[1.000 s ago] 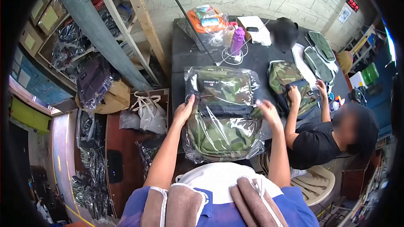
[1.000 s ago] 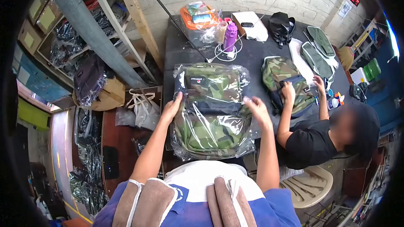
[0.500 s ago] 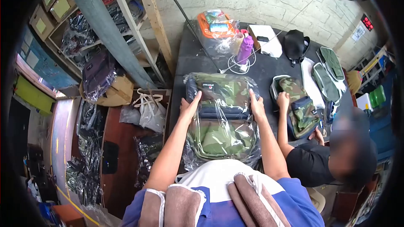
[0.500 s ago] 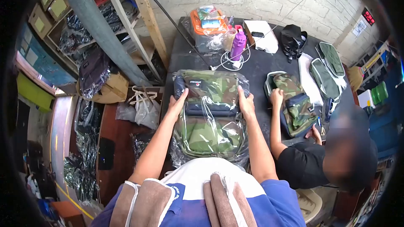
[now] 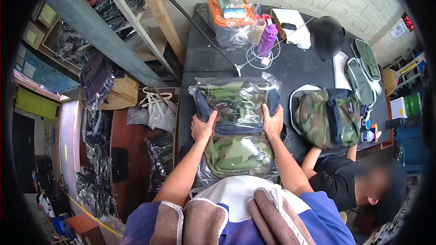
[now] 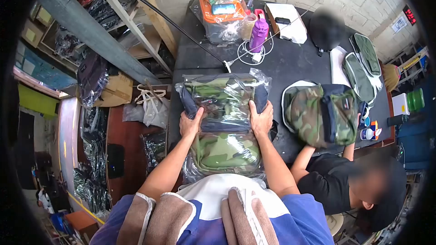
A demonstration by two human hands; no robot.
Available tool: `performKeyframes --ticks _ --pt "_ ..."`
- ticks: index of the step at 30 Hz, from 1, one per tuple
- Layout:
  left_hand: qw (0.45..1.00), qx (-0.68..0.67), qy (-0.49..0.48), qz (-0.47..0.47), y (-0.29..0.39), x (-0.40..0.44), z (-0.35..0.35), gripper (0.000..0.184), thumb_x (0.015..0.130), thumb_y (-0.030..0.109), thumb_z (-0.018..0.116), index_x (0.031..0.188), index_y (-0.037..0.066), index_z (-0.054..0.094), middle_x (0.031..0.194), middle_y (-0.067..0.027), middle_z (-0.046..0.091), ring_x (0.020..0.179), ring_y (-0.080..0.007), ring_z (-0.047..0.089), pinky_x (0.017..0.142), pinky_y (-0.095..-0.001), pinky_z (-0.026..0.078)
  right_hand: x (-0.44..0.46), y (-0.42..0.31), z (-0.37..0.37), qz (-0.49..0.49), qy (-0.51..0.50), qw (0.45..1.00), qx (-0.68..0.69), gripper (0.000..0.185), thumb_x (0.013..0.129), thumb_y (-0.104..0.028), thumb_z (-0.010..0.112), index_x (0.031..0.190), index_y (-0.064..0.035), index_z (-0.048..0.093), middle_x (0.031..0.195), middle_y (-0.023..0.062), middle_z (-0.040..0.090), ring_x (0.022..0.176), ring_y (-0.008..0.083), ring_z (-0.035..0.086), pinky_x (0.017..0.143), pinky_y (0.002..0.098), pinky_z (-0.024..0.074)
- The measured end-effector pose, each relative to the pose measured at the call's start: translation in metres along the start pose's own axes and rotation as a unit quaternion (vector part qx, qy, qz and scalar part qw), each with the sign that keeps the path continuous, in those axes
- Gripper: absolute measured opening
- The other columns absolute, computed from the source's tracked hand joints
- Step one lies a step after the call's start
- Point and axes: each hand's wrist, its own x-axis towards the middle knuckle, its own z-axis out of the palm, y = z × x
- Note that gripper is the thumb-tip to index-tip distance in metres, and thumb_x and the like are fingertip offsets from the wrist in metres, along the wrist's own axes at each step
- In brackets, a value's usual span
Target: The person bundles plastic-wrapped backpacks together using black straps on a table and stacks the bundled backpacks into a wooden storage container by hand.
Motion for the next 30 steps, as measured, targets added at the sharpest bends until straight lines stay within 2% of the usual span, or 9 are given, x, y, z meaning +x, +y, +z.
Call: performKeyframes --ticks 13,15,19,21,22,25,27,29,30 --pt "0.992 0.029 0.09 0.081 -0.031 0.02 0.04 0.105 0.072 0.079 0.075 0.135 -0.002 0.056 0.129 -0.0258 0.061 0.124 -0.0448 0.057 0.105 -0.0552 0.044 0.015 0.051 0.042 -0.013 0.045 0.999 0.013 0.088 0.09 -0.059 0.072 0.144 0.0053 0.046 0.141 0.0305 0.056 0.133 0.0452 0.052 0.112 0.0477 0.0399" --pt "0.991 0.046 0.106 0.067 -0.034 0.022 0.045 0.1 0.069 0.078 0.077 0.132 0.002 0.056 0.128 -0.0188 0.059 0.127 -0.0396 0.054 0.103 -0.0588 0.041 0.016 0.059 0.047 -0.021 0.056 0.998 0.021 0.087 0.09 -0.057 0.072 0.144 0.0063 0.046 0.139 0.0312 0.057 0.132 0.0468 0.052 0.112 0.0483 0.04" --pt "0.985 0.059 0.138 0.084 -0.047 0.025 0.059 0.101 0.068 0.076 0.078 0.132 0.002 0.054 0.129 -0.0187 0.058 0.127 -0.0394 0.053 0.1 -0.0588 0.04 0.016 0.064 0.053 -0.048 0.073 0.996 0.034 0.084 0.091 -0.054 0.072 0.142 0.0078 0.047 0.137 0.0329 0.057 0.131 0.0486 0.052 0.111 0.049 0.0399" --pt "0.977 0.071 0.169 0.109 -0.056 0.027 0.066 0.101 0.067 0.074 0.08 0.131 0.0 0.054 0.128 -0.0182 0.058 0.126 -0.0394 0.052 0.098 -0.057 0.038 0.016 0.061 0.053 -0.053 0.081 0.994 0.06 0.08 0.091 -0.05 0.074 0.14 0.0078 0.048 0.132 0.0338 0.059 0.127 0.0504 0.053 0.108 0.0499 0.0412" --pt "0.977 0.073 0.167 0.108 -0.06 0.029 0.069 0.101 0.067 0.074 0.08 0.131 0.0 0.054 0.128 -0.0182 0.058 0.126 -0.0394 0.052 0.098 -0.057 0.038 0.019 0.062 0.062 -0.091 0.133 0.986 0.046 0.075 0.09 -0.048 0.075 0.137 0.0067 0.05 0.126 0.0343 0.06 0.121 0.0518 0.055 0.104 0.0506 0.0425" --pt "0.969 0.089 0.19 0.129 -0.065 0.031 0.075 0.101 0.067 0.073 0.08 0.131 -0.001 0.054 0.128 -0.0178 0.058 0.127 -0.0389 0.051 0.1 -0.0561 0.037 0.022 0.065 0.058 -0.083 0.095 0.99 0.058 0.075 0.09 -0.047 0.075 0.136 0.0077 0.05 0.125 0.0345 0.061 0.12 0.0523 0.055 0.104 0.0508 0.0426" --pt "0.973 0.076 0.18 0.125 -0.057 0.03 0.07 0.1 0.067 0.072 0.08 0.132 0.001 0.054 0.127 -0.0176 0.058 0.127 -0.0379 0.051 0.099 -0.0559 0.036 0.024 0.08 0.068 -0.113 0.134 0.984 0.034 0.073 0.092 -0.05 0.073 0.132 0.0075 0.053 0.121 0.0346 0.062 0.118 0.052 0.056 0.104 0.0508 0.0428" --pt "0.979 0.068 0.153 0.116 -0.044 0.023 0.056 0.101 0.068 0.074 0.079 0.134 0.001 0.054 0.13 -0.018 0.059 0.128 -0.0389 0.051 0.102 -0.0581 0.036 0.022 0.065 0.057 -0.095 0.108 0.989 0.028 0.07 0.093 -0.052 0.071 0.13 0.006 0.055 0.118 0.0327 0.064 0.114 0.0506 0.058 0.102 0.0492 0.044" --pt "0.991 0.046 0.095 0.087 -0.038 0.028 0.048 0.101 0.07 0.075 0.078 0.135 0.001 0.054 0.131 -0.0182 0.06 0.128 -0.0391 0.053 0.105 -0.0581 0.037 0.02 0.05 0.037 -0.023 0.003 0.996 0.09 0.073 0.093 -0.055 0.07 0.13 0.0066 0.056 0.119 0.031 0.066 0.116 0.0465 0.06 0.103 0.0454 0.0453"
